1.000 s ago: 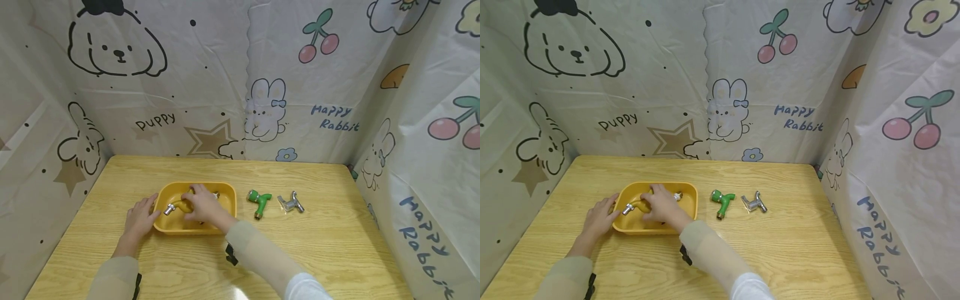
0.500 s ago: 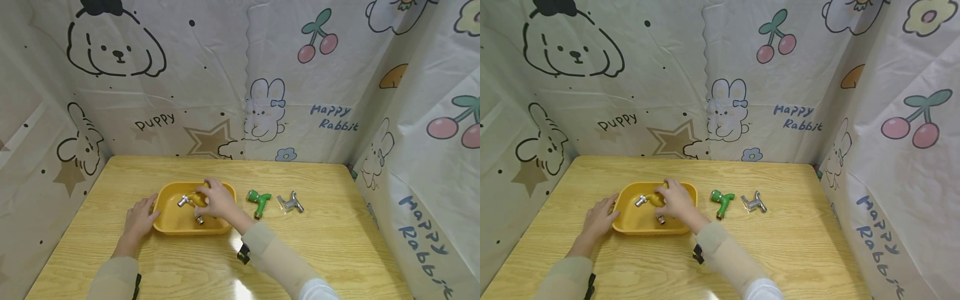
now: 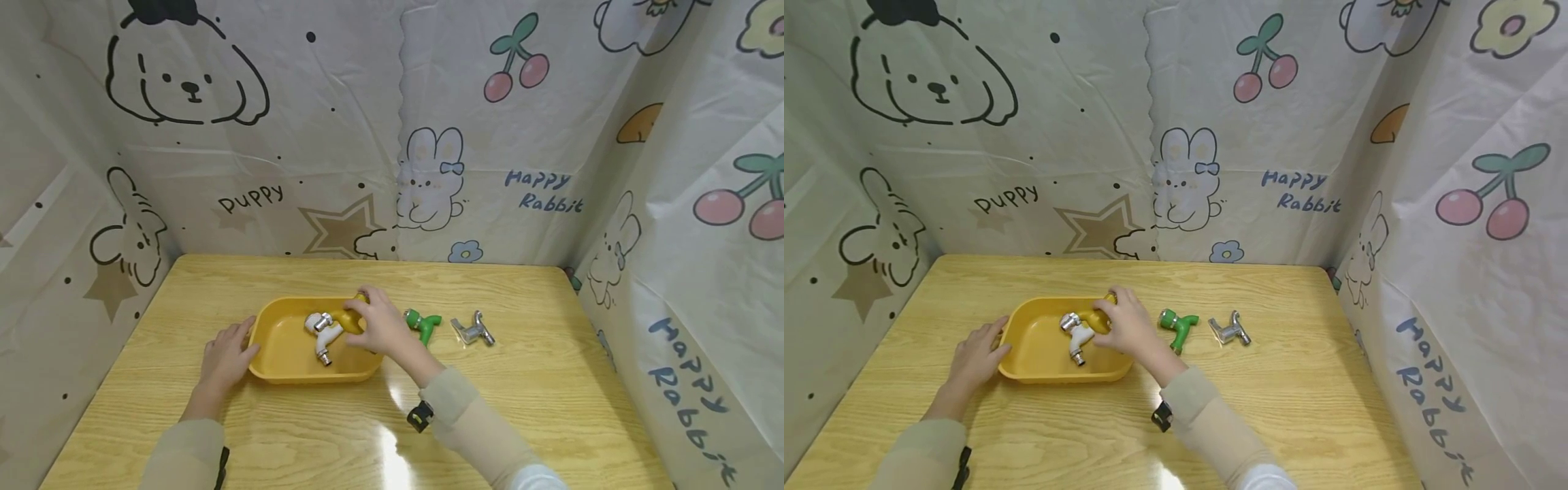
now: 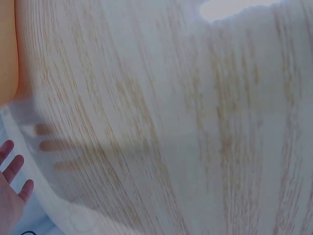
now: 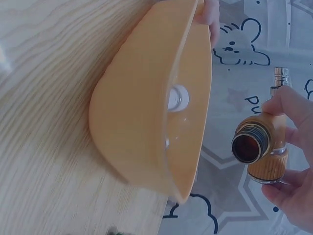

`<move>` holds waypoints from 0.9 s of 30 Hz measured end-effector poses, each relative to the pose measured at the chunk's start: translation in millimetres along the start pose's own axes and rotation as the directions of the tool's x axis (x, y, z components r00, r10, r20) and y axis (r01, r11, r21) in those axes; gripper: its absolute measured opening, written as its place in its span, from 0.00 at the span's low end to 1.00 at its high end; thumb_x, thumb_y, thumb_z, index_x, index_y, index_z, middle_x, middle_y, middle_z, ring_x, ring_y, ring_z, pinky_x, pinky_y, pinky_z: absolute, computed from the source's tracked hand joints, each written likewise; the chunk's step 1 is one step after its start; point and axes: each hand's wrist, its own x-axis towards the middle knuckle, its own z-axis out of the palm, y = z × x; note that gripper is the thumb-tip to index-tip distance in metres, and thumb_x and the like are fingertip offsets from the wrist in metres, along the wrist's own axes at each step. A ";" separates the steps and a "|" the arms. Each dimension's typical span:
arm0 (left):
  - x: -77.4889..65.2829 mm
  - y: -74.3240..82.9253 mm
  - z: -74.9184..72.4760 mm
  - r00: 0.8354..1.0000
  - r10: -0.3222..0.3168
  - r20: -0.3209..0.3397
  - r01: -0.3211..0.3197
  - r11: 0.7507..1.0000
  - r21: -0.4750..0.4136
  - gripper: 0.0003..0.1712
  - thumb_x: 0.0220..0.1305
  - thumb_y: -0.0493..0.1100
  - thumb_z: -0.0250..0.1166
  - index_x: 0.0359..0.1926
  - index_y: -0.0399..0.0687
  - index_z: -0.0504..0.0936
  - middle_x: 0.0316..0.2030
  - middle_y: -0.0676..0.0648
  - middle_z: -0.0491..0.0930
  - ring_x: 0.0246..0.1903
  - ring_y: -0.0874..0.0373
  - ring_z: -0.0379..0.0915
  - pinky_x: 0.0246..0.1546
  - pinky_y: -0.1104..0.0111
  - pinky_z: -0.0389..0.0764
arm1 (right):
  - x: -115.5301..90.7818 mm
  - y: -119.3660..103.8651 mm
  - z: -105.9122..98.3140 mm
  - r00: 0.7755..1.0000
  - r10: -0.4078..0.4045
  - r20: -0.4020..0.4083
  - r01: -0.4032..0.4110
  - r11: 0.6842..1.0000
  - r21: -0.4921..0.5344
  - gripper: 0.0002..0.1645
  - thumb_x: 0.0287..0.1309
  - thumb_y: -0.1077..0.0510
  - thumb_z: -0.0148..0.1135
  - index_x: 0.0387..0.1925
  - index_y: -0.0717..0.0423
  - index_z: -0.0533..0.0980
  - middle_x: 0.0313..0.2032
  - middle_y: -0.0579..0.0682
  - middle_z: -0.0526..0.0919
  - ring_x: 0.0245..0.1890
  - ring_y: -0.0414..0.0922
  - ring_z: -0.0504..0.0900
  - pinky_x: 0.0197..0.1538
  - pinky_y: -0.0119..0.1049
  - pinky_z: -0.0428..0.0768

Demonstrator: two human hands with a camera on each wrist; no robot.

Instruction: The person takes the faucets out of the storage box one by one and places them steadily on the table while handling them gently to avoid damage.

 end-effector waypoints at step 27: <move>2.0 -4.0 3.1 1.000 0.011 -0.015 -0.010 1.000 0.014 0.33 0.66 0.49 0.48 0.68 0.42 0.52 0.58 0.31 0.61 0.56 0.34 0.54 0.52 0.37 0.51 | -58.1 45.6 5.1 0.985 0.120 -0.121 -0.107 0.989 0.105 0.29 0.36 0.49 0.70 0.46 0.49 0.77 0.57 0.59 0.68 0.57 0.54 0.65 0.54 0.51 0.71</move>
